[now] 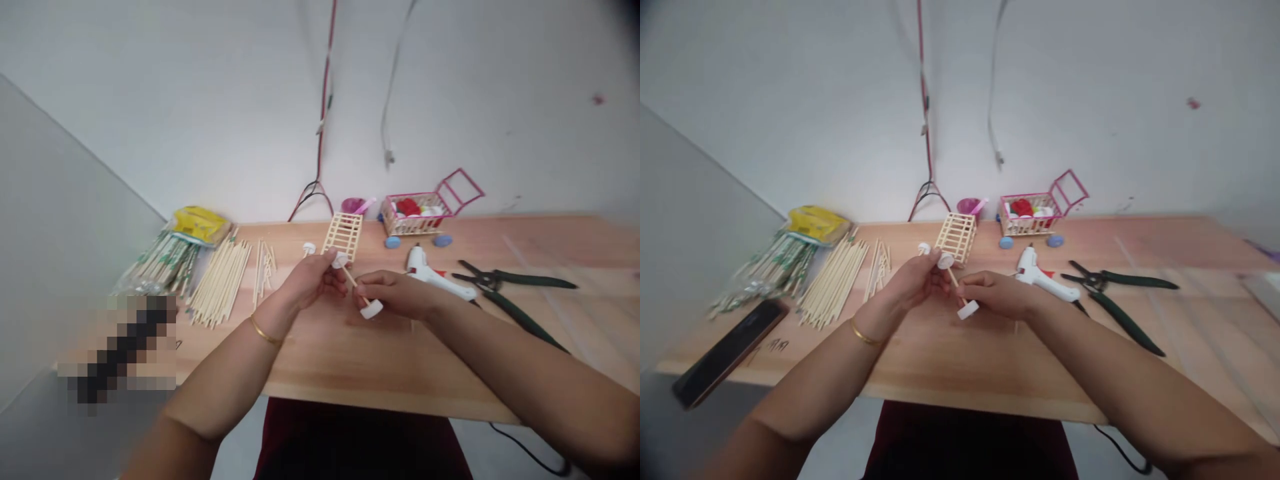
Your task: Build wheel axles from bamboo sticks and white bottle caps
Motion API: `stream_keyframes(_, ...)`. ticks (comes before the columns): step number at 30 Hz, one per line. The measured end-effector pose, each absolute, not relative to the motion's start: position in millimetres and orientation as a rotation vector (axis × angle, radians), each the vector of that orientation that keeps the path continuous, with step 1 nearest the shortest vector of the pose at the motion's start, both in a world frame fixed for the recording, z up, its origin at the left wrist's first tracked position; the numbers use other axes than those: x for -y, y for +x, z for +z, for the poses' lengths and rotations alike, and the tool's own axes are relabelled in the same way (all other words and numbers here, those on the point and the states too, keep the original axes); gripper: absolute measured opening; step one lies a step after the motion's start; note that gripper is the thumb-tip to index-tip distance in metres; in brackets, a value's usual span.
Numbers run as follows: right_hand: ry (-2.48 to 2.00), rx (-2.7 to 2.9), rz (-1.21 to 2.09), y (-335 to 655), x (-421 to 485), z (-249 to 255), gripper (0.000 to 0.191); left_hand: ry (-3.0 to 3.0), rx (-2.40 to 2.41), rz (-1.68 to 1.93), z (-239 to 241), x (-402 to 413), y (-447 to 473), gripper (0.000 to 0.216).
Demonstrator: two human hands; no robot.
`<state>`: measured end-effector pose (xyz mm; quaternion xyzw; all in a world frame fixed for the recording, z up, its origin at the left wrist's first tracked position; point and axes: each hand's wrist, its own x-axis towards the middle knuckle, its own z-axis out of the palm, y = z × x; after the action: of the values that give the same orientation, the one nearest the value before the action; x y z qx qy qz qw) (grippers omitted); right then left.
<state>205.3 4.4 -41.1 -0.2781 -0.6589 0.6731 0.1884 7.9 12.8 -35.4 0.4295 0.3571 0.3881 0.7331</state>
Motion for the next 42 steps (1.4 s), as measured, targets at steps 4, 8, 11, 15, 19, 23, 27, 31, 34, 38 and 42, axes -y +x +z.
stream_keyframes(4,-0.748,1.801,1.903,205.5,-5.7,-37.6,0.038,0.894,-0.816,0.845,-34.6,-14.1,8.5,0.052)
stream_keyframes(8,-0.744,1.708,1.964,205.7,-3.9,-35.0,0.039,0.873,-0.844,0.874,-34.6,-15.4,7.6,0.048)
stream_keyframes(11,-0.700,1.560,2.041,205.2,-2.6,-34.5,0.038,0.907,-0.842,0.928,-32.1,-15.4,5.7,0.043)
stream_keyframes(15,-0.699,1.451,2.086,203.6,-2.1,-33.8,0.036,0.955,-0.886,0.978,-29.3,-15.2,3.9,0.041)
stream_keyframes(19,-0.686,1.391,2.105,202.2,-1.7,-32.5,0.035,0.965,-0.902,1.006,-30.6,-15.6,4.6,0.036)
stream_keyframes(23,-0.621,1.316,2.138,201.3,0.1,-30.4,0.033,0.949,-0.857,1.053,-31.0,-14.6,6.3,0.032)
stream_keyframes(27,-0.596,1.320,2.140,200.8,1.2,-28.6,0.032,0.923,-0.823,1.084,-28.9,-13.4,6.9,0.031)
stream_keyframes(31,-0.590,1.313,2.149,200.6,1.0,-28.9,0.032,0.898,-0.820,1.086,-28.8,-13.7,7.1,0.031)
stream_keyframes(34,-0.575,1.305,2.159,200.5,1.5,-29.4,0.031,0.897,-0.815,1.083,-29.8,-14.0,7.3,0.031)
stream_keyframes(38,-0.587,1.302,2.162,200.4,2.6,-28.2,0.031,0.903,-0.810,1.073,-30.3,-14.1,7.1,0.029)
stream_keyframes(42,-0.612,1.312,2.168,200.4,2.7,-26.8,0.031,0.895,-0.802,1.066,-30.1,-14.4,6.5,0.028)
